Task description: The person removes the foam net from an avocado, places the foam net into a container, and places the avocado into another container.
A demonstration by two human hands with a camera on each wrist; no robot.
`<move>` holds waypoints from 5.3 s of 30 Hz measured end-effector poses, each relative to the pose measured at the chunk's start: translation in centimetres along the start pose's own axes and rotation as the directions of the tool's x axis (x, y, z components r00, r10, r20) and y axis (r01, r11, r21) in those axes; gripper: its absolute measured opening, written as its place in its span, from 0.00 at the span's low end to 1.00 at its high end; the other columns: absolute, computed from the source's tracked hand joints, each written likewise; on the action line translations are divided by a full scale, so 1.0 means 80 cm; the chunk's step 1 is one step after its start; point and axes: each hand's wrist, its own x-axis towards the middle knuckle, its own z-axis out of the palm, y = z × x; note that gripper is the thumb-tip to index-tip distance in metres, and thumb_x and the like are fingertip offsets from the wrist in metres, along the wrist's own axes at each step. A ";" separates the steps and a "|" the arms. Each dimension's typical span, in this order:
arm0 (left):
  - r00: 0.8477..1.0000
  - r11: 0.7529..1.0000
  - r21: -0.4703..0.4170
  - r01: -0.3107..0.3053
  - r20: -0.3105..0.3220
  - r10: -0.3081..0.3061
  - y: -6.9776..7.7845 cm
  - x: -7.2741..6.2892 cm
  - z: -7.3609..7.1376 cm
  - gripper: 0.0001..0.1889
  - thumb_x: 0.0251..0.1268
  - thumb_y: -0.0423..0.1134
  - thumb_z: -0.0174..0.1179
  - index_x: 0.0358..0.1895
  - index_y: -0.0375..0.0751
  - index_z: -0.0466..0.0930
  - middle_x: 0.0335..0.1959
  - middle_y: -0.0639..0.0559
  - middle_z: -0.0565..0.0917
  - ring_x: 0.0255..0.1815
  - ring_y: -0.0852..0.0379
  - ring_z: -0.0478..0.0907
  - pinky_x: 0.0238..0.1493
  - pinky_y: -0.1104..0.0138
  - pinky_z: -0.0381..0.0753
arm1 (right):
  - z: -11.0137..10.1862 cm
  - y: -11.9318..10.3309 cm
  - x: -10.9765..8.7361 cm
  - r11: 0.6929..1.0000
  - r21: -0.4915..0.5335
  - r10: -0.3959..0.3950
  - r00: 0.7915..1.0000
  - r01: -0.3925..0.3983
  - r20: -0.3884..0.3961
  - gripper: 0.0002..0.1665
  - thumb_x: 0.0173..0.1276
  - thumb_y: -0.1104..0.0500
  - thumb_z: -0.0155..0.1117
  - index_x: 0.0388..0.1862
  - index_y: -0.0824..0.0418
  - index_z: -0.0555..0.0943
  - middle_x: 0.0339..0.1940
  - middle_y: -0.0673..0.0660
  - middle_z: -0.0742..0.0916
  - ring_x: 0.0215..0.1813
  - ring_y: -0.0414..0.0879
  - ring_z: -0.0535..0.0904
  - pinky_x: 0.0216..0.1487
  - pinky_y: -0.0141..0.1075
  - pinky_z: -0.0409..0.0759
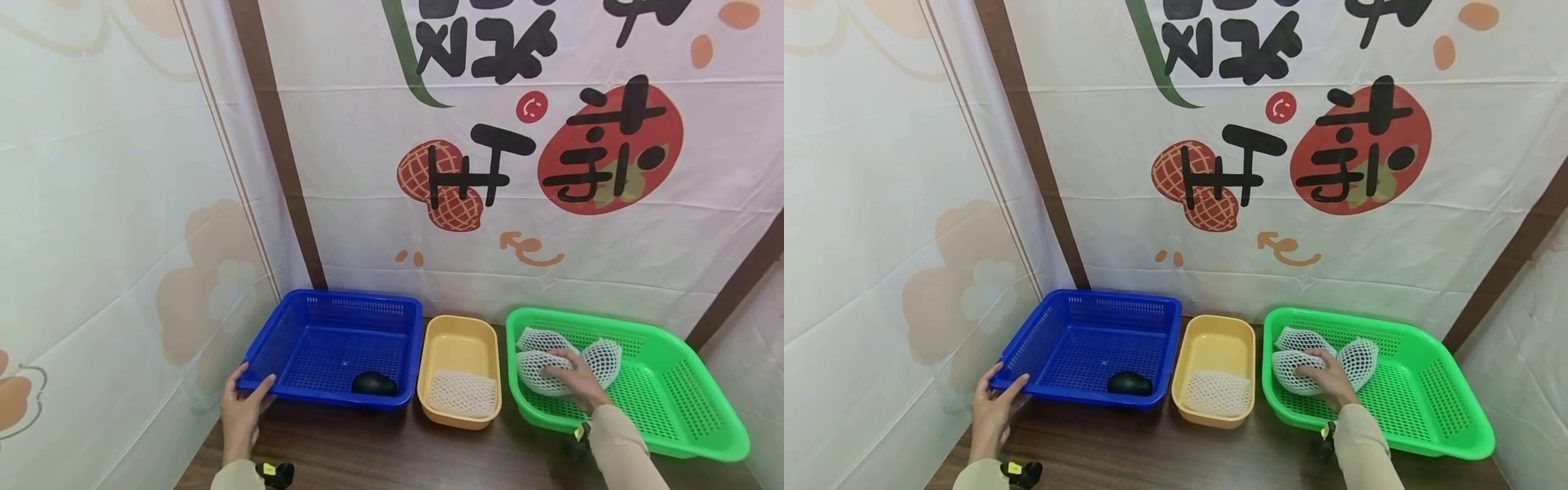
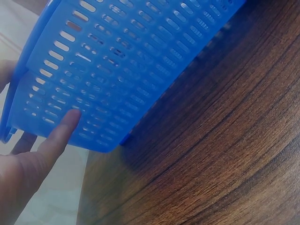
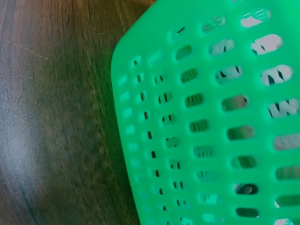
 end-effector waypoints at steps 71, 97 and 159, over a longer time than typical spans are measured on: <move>0.999 0.999 -0.031 -0.028 -0.021 0.027 0.000 -0.003 0.005 0.44 0.59 0.34 0.69 0.76 0.47 0.53 0.75 0.36 0.50 0.67 0.35 0.61 0.37 0.67 0.84 | -0.039 -0.040 -0.085 0.971 0.222 -0.073 0.994 0.089 -0.078 0.22 0.68 0.63 0.64 0.58 0.48 0.71 0.65 0.66 0.60 0.47 0.48 0.78 0.44 0.45 0.84; 0.988 0.984 -0.096 -0.147 -0.069 0.141 -0.007 -0.007 -0.011 0.41 0.53 0.35 0.74 0.70 0.40 0.63 0.67 0.35 0.63 0.63 0.45 0.69 0.42 0.68 0.83 | -0.024 -0.040 -0.101 0.964 0.245 -0.099 0.994 0.106 -0.042 0.22 0.68 0.67 0.61 0.55 0.45 0.73 0.57 0.63 0.68 0.48 0.54 0.79 0.45 0.46 0.84; 0.981 0.976 0.099 -0.194 0.044 0.190 0.059 -0.072 0.014 0.34 0.56 0.34 0.72 0.67 0.42 0.68 0.65 0.49 0.67 0.61 0.55 0.68 0.46 0.82 0.75 | 0.017 -0.045 -0.127 0.953 0.246 -0.188 0.982 0.176 0.027 0.23 0.66 0.70 0.60 0.57 0.53 0.73 0.51 0.58 0.76 0.47 0.50 0.80 0.45 0.45 0.83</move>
